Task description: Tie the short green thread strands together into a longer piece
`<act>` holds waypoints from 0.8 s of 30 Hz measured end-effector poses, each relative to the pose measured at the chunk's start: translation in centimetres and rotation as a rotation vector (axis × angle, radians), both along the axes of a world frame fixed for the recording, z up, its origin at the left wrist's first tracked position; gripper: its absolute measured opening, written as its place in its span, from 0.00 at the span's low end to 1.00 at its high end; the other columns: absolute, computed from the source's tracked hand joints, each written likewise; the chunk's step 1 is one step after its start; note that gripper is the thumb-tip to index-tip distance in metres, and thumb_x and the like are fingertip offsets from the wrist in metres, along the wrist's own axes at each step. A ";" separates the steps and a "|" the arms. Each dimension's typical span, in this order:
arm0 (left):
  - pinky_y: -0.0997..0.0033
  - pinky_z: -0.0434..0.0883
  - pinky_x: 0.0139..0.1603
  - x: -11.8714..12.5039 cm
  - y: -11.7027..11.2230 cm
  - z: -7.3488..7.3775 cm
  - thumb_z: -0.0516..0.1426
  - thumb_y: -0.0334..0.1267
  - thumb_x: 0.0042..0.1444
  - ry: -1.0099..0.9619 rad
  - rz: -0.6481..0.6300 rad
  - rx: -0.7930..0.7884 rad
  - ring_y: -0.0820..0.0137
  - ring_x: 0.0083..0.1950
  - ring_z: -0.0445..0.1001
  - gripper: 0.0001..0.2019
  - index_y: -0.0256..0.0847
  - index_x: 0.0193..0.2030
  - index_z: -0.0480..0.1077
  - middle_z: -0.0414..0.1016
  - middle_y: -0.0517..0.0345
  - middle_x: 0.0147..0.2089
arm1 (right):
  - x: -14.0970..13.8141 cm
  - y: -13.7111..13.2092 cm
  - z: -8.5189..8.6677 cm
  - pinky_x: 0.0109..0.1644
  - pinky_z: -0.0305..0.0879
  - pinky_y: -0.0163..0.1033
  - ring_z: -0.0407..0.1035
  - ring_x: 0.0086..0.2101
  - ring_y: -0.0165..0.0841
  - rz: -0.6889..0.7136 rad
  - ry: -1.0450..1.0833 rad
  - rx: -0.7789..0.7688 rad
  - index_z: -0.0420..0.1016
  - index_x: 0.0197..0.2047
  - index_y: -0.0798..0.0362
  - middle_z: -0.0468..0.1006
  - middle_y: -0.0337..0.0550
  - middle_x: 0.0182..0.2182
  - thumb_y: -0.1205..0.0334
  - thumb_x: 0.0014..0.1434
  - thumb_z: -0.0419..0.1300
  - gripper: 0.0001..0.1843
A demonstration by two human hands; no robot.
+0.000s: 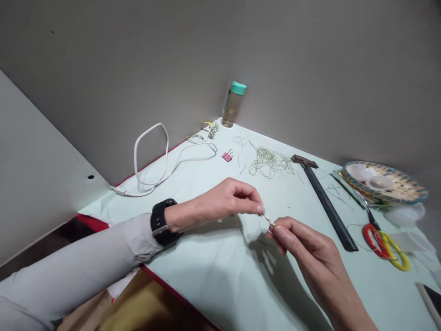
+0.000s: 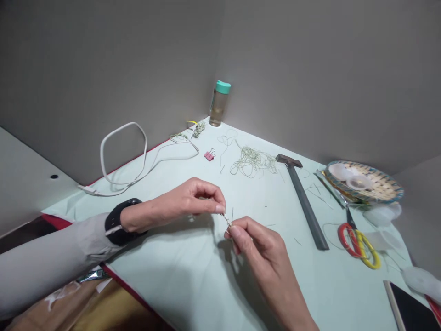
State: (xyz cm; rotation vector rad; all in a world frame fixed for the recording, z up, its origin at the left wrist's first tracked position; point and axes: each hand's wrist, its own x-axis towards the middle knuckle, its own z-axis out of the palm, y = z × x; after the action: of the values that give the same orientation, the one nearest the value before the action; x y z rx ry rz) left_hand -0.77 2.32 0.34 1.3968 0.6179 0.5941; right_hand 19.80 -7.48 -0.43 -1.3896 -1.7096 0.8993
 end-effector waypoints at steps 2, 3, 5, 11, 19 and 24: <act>0.73 0.54 0.28 -0.3 0.3 0.0 0.66 0.41 0.56 -0.036 0.051 -0.053 0.77 0.28 0.56 0.09 0.37 0.34 0.77 0.67 0.64 0.28 | 0.4 -0.2 -0.4 0.34 0.61 0.32 0.65 0.31 0.29 -0.025 0.115 -0.020 0.71 0.29 0.54 0.71 0.41 0.28 0.47 0.71 0.57 0.23; 0.73 0.52 0.28 -0.5 0.5 0.0 0.66 0.40 0.56 -0.061 0.063 -0.077 0.77 0.28 0.54 0.08 0.37 0.34 0.77 0.66 0.64 0.29 | 0.6 -0.2 -0.6 0.35 0.62 0.33 0.65 0.32 0.30 -0.043 0.169 -0.003 0.71 0.30 0.54 0.71 0.42 0.29 0.47 0.71 0.58 0.22; 0.73 0.51 0.28 -0.7 0.7 -0.1 0.66 0.38 0.56 -0.092 0.076 -0.105 0.78 0.28 0.52 0.07 0.36 0.33 0.76 0.65 0.65 0.28 | 1.0 -0.2 -0.8 0.38 0.63 0.33 0.66 0.36 0.32 -0.092 0.258 0.075 0.72 0.31 0.54 0.71 0.44 0.33 0.48 0.69 0.60 0.20; 0.72 0.57 0.32 0.3 0.7 -1.2 0.67 0.40 0.54 0.022 0.032 -0.030 0.75 0.30 0.61 0.09 0.35 0.30 0.77 0.70 0.63 0.27 | 1.7 -0.1 -0.8 0.52 0.66 0.32 0.68 0.55 0.35 -0.164 0.341 0.204 0.75 0.31 0.53 0.75 0.47 0.48 0.53 0.68 0.63 0.16; 0.70 0.61 0.39 0.3 0.6 -1.0 0.61 0.37 0.58 -0.019 0.227 0.148 0.72 0.34 0.64 0.07 0.37 0.31 0.71 0.69 0.63 0.30 | 1.6 -0.1 -0.9 0.45 0.72 0.30 0.74 0.42 0.34 -0.155 0.164 0.097 0.79 0.37 0.52 0.78 0.47 0.41 0.48 0.67 0.62 0.16; 0.69 0.62 0.44 -0.3 0.7 0.1 0.58 0.35 0.60 -0.142 0.300 0.210 0.70 0.39 0.64 0.05 0.39 0.33 0.68 0.68 0.61 0.34 | -1.0 0.2 1.0 0.47 0.71 0.27 0.74 0.41 0.32 -0.036 0.055 -0.047 0.79 0.32 0.53 0.78 0.46 0.38 0.46 0.67 0.62 0.20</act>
State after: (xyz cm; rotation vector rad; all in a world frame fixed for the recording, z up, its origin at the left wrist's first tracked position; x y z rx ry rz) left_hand -1.07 2.99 0.46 1.4518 0.6706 1.0129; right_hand 18.84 -7.29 0.54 -1.4096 -1.6268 0.9545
